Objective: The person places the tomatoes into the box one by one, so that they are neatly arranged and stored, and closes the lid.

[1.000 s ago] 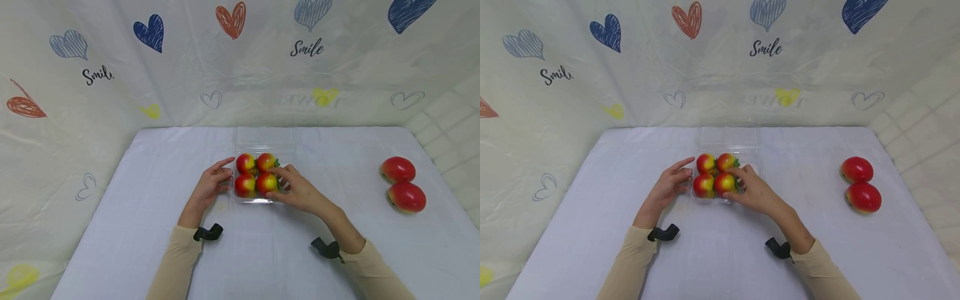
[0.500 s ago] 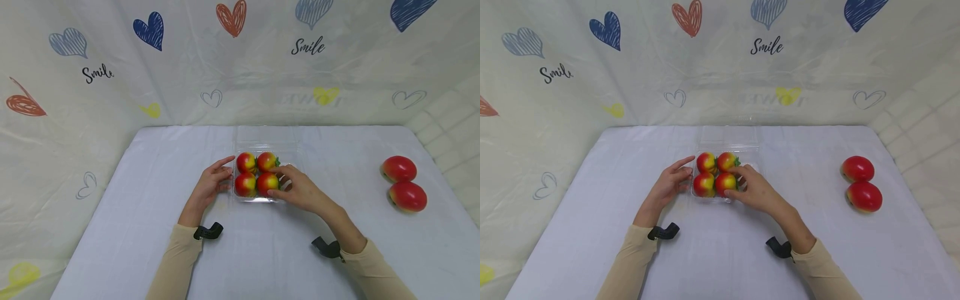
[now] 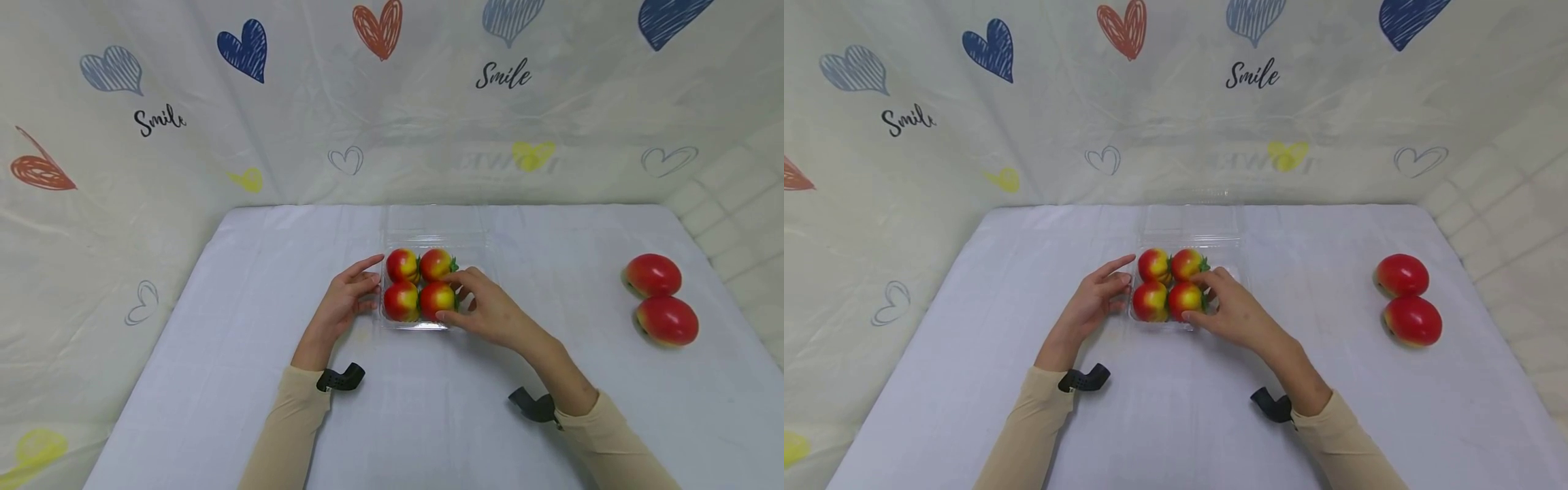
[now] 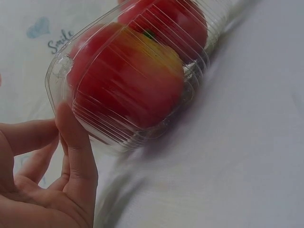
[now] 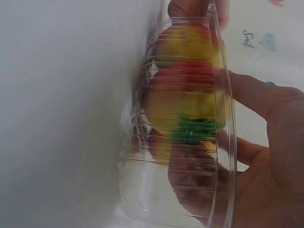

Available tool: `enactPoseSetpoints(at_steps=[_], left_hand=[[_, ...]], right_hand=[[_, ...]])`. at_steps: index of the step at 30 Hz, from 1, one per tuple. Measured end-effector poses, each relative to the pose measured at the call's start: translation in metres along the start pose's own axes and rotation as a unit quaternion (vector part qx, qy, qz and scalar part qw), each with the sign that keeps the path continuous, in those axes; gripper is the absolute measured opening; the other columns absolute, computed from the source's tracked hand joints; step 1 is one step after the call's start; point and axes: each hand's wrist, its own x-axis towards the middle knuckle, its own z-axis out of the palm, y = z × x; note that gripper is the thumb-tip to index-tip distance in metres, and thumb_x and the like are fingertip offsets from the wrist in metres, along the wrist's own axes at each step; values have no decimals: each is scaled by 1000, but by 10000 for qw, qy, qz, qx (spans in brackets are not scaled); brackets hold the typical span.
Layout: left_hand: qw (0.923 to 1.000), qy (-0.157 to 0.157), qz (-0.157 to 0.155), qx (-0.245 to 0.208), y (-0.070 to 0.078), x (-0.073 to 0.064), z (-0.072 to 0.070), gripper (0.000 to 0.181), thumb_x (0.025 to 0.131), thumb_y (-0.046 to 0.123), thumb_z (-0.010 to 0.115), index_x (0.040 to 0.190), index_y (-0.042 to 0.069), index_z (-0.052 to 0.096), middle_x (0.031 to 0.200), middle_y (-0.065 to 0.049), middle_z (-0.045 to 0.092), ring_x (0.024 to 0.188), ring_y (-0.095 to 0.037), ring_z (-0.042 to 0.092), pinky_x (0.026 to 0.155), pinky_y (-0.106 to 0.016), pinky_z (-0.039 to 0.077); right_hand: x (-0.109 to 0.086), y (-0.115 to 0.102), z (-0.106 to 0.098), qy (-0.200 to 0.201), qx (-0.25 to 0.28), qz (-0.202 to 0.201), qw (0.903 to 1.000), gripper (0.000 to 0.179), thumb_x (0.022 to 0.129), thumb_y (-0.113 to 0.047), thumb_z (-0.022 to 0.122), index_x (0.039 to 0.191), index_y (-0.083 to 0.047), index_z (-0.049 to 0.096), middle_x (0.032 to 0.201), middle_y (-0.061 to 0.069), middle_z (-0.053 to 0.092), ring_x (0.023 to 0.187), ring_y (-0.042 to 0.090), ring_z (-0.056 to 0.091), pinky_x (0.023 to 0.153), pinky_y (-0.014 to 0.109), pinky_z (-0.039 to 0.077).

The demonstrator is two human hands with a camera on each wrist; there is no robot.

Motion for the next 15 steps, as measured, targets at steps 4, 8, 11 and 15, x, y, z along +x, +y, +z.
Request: enactPoseSetpoints(at_steps=[4,8,11,15], left_hand=[[10000,-3,9,-26,0,0,-1,40,105,18,61,145,25,62,99,3,63,85,-11,61,66,-20,57],[10000,-6,-1,-66,0,0,-1,40,105,17,61,145,24,62,99,3,64,85,-11,62,65,-20,57],[10000,0,-19,-82,0,0,0,40,105,17,61,144,24,62,98,3,64,84,-11,62,65,-20,57],[10000,28,-42,-85,1,-1,0,40,105,17,61,144,24,62,98,3,65,85,-11,62,65,-20,56]], right_hand=[[-1,-1,-1,34,-85,36,10000,63,87,-35,84,141,-13,58,125,10,59,113,27,61,91,43,61],[-2,-2,-3,182,-133,8,9997,63,86,-37,85,138,-12,61,124,11,59,114,29,62,93,48,60],[-2,0,-5,335,-116,-91,9993,60,85,-34,87,135,-12,63,123,11,61,112,28,63,92,48,61],[-2,4,-5,424,-79,-226,9988,56,85,-30,86,133,-11,64,123,12,62,109,27,64,90,46,61]])
